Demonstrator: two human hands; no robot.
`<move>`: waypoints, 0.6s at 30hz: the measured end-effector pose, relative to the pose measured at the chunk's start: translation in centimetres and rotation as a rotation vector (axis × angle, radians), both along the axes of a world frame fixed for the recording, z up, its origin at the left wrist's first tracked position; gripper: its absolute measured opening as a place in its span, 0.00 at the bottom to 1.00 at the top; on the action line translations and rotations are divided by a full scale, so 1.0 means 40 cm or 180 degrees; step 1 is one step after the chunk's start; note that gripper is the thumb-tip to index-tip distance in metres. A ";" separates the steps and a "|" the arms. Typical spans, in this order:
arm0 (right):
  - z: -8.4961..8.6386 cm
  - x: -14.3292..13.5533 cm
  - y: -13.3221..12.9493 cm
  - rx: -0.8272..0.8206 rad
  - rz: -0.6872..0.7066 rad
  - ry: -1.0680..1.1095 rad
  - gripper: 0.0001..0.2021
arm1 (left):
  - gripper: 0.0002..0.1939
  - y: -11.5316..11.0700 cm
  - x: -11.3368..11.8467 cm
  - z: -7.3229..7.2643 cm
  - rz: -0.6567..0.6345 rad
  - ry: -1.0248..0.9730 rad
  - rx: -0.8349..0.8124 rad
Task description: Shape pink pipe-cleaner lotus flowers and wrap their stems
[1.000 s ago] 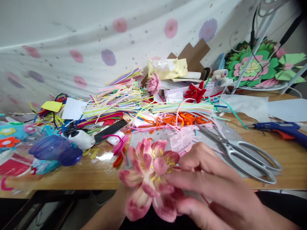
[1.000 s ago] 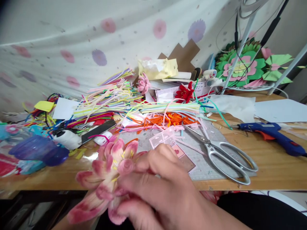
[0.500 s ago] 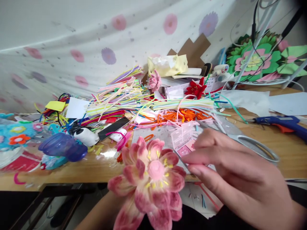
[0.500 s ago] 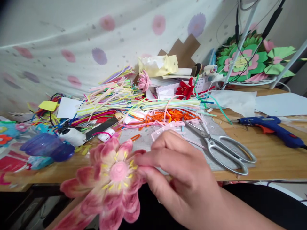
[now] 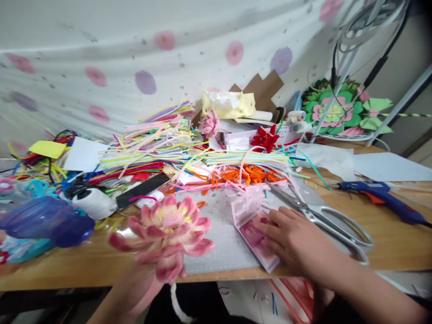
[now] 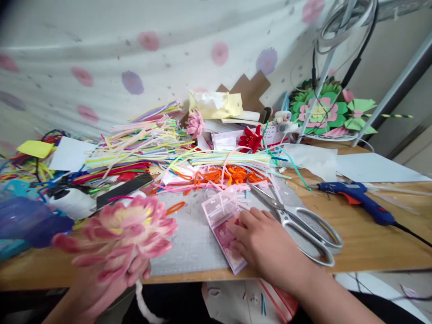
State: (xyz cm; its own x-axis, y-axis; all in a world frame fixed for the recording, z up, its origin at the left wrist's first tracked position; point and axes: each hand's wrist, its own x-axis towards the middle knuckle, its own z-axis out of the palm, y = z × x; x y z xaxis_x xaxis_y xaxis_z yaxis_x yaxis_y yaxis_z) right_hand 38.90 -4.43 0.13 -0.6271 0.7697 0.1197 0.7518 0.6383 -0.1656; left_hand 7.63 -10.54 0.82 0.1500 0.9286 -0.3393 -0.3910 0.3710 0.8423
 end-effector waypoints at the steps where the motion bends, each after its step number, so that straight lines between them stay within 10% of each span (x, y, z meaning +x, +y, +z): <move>1: -0.013 -0.009 -0.005 -0.0032 -0.0022 -0.0022 0.09 | 0.17 0.020 0.004 -0.005 0.0042 -0.0040 0.0020; 7: -0.047 -0.037 -0.003 0.0282 0.0156 0.0290 0.04 | 0.19 0.059 0.022 -0.008 0.0161 -0.0128 0.0179; 18: 0.166 -0.180 -0.025 0.2040 0.0840 0.1380 0.19 | 0.14 0.065 0.055 0.007 0.0203 -0.0135 0.0573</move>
